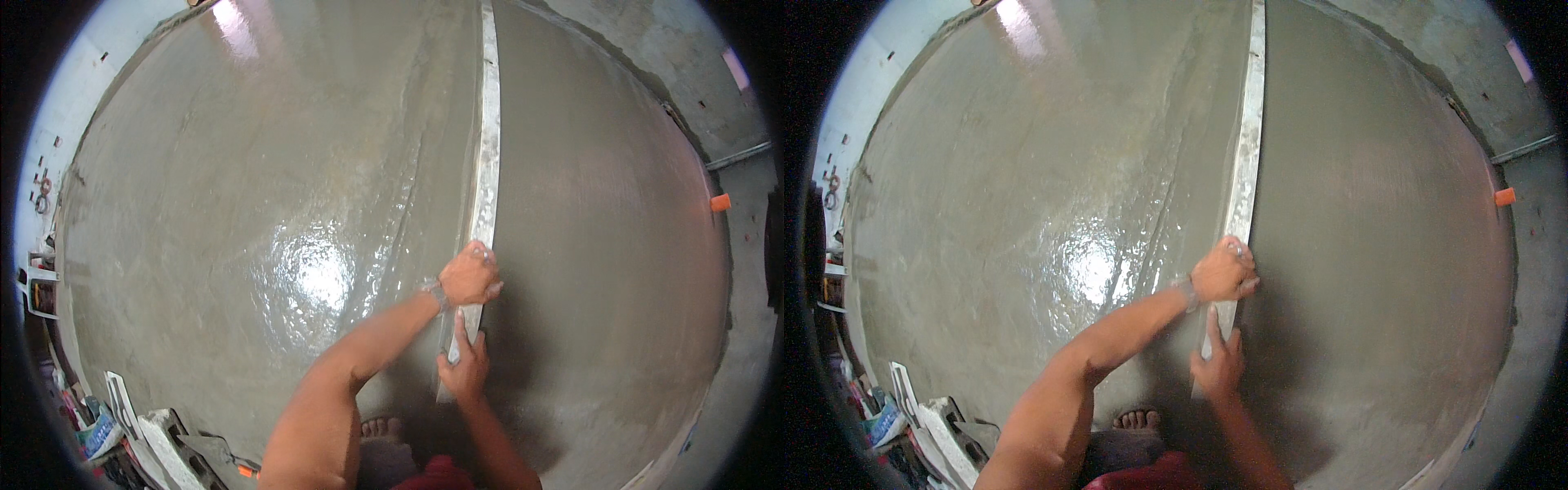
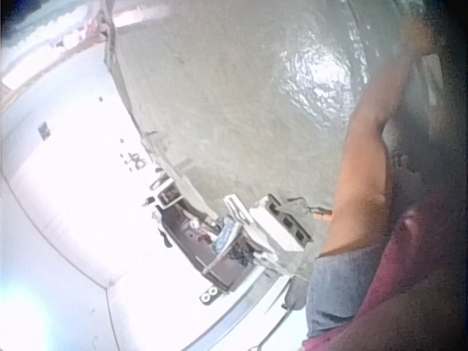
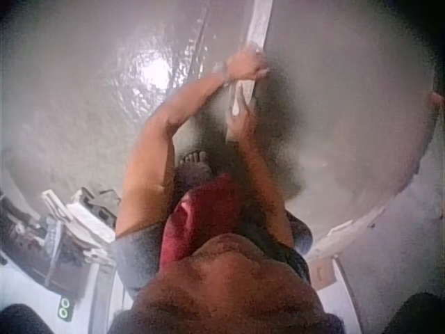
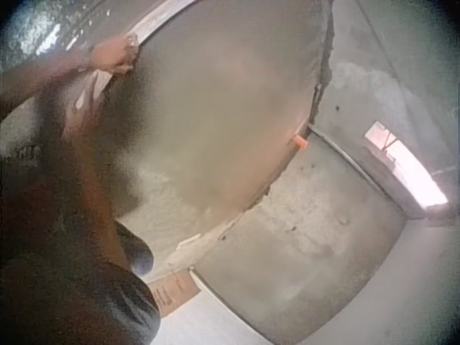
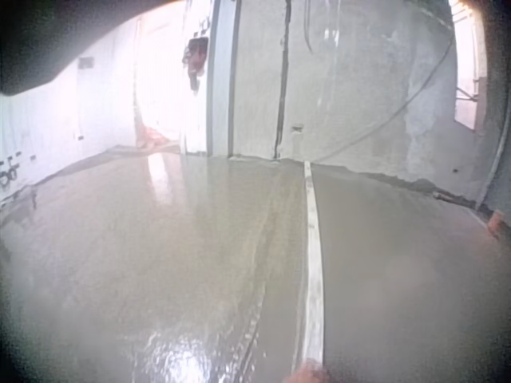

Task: The person smooths a wet concrete floor using a trowel and a long straightedge. They repeatedly level and flatten the surface, moving the straightedge across the floor to create an even finish.

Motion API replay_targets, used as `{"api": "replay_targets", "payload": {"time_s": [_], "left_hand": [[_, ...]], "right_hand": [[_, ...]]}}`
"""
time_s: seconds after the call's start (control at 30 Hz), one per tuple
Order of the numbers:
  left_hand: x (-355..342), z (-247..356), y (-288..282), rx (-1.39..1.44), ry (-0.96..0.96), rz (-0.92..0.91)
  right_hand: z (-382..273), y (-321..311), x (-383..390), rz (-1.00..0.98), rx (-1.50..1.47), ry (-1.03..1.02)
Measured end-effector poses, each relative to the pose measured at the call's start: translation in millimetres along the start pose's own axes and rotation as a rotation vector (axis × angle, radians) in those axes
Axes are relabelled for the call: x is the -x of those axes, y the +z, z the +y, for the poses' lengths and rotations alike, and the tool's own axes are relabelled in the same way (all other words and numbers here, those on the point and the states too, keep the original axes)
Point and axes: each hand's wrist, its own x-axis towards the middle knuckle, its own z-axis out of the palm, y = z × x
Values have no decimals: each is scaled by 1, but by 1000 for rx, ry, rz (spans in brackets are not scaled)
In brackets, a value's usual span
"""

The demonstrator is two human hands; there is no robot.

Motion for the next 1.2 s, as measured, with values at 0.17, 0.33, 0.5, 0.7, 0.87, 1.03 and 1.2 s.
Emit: {"api": "replay_targets", "payload": {"time_s": [0.17,0.33,0.5,0.7,0.87,1.03,1.2], "left_hand": [[-7,-13,-7,-14,-24,-30],[9,4,-1,72,-26,-18],[-6,-23,-12,0,-68,-81],[15,3,-14,105,-39,-26],[-2,-22,-20,4,-82,-39],[4,-24,-18,-26,-59,-19],[9,-18,-26,5,-22,-35]], "right_hand": [[0,4,-15,7,-23,-23],[-1,0,13,-37,-20,5],[-8,4,-19,-35,13,-5],[-6,5,10,-66,7,-5],[-15,7,-19,-28,-5,-29],[-15,13,-14,-27,-9,-29],[-20,11,-9,-10,6,-36]]}}
